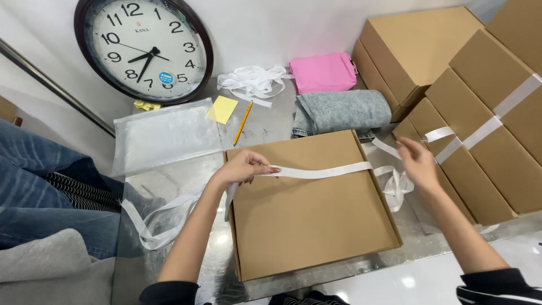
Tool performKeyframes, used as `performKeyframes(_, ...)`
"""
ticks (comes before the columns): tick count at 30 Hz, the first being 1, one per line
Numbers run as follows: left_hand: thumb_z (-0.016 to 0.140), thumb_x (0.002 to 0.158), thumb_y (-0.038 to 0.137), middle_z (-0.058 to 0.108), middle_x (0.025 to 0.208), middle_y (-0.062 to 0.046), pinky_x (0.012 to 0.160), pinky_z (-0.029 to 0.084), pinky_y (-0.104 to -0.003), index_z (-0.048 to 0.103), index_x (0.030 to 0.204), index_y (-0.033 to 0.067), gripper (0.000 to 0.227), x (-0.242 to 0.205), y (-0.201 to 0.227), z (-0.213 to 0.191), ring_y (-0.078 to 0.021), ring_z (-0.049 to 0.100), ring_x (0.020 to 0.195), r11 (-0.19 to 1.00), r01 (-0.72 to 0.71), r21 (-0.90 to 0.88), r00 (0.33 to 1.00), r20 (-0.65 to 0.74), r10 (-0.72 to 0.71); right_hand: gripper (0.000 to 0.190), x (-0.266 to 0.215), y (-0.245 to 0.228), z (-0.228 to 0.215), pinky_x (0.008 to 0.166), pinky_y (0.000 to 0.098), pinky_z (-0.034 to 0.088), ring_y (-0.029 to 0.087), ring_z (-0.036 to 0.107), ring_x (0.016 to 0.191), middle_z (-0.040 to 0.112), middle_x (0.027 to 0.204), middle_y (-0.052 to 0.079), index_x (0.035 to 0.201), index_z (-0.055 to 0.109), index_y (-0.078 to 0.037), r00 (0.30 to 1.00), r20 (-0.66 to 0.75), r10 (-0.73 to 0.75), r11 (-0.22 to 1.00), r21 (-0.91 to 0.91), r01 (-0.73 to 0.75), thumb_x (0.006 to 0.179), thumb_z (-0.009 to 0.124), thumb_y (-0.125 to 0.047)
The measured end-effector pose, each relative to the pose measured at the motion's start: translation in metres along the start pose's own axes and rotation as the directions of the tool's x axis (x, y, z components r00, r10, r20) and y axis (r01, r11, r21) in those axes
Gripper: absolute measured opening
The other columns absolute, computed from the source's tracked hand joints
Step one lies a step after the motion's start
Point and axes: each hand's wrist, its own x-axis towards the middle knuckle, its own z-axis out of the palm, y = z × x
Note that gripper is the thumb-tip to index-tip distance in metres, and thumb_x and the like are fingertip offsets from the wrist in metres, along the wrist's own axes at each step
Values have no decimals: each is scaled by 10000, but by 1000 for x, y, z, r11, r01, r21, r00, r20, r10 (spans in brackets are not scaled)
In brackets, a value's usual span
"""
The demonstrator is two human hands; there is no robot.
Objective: The person wraps a cardboard box with a white ribbon, tying it into a bow on top. Then the person writes on a yellow sticky note with a pencil.
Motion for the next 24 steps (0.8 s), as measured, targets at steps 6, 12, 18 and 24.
performKeyframes(6, 878, 885, 147, 499, 481, -10, 285, 442, -237, 842, 1003, 16, 180, 12, -23, 14, -149, 561, 354, 997, -58, -47, 996, 71, 61, 366, -30, -141, 131, 1133, 478, 493, 233, 654, 1225, 786, 1308, 155, 1402, 733, -46, 751, 545, -374, 894, 426, 136, 1100, 542, -126)
performKeyframes(12, 844, 892, 103, 514, 475, -26, 271, 459, -249, 821, 970, 3, 129, -8, -34, 13, -165, 581, 354, 999, -29, -19, 999, 39, 29, 184, -34, -139, 195, 447, 229, 500, 130, 674, 486, 795, 701, 79, 934, 819, -59, 508, 842, -180, 935, 306, -176, 1001, 778, -225)
performKeyframes(18, 884, 883, 194, 603, 515, -82, 264, 454, -249, 805, 949, -7, 226, -34, -38, 13, -180, 614, 382, 1000, 31, 0, 997, 76, -31, 94, -17, -137, 209, 338, 237, 445, 140, 578, 335, 793, 674, 139, 993, 849, 6, 328, 936, -130, 956, 205, -207, 916, 823, -41)
performKeyframes(24, 816, 957, 211, 658, 569, -93, 330, 414, -219, 833, 976, -19, 232, -102, -57, -37, -133, 545, 396, 981, 168, 100, 984, 51, -174, 107, -2, -146, 199, 342, 254, 464, 162, 586, 342, 805, 711, 174, 1003, 845, -3, 270, 961, -53, 979, 103, -176, 936, 806, -77)
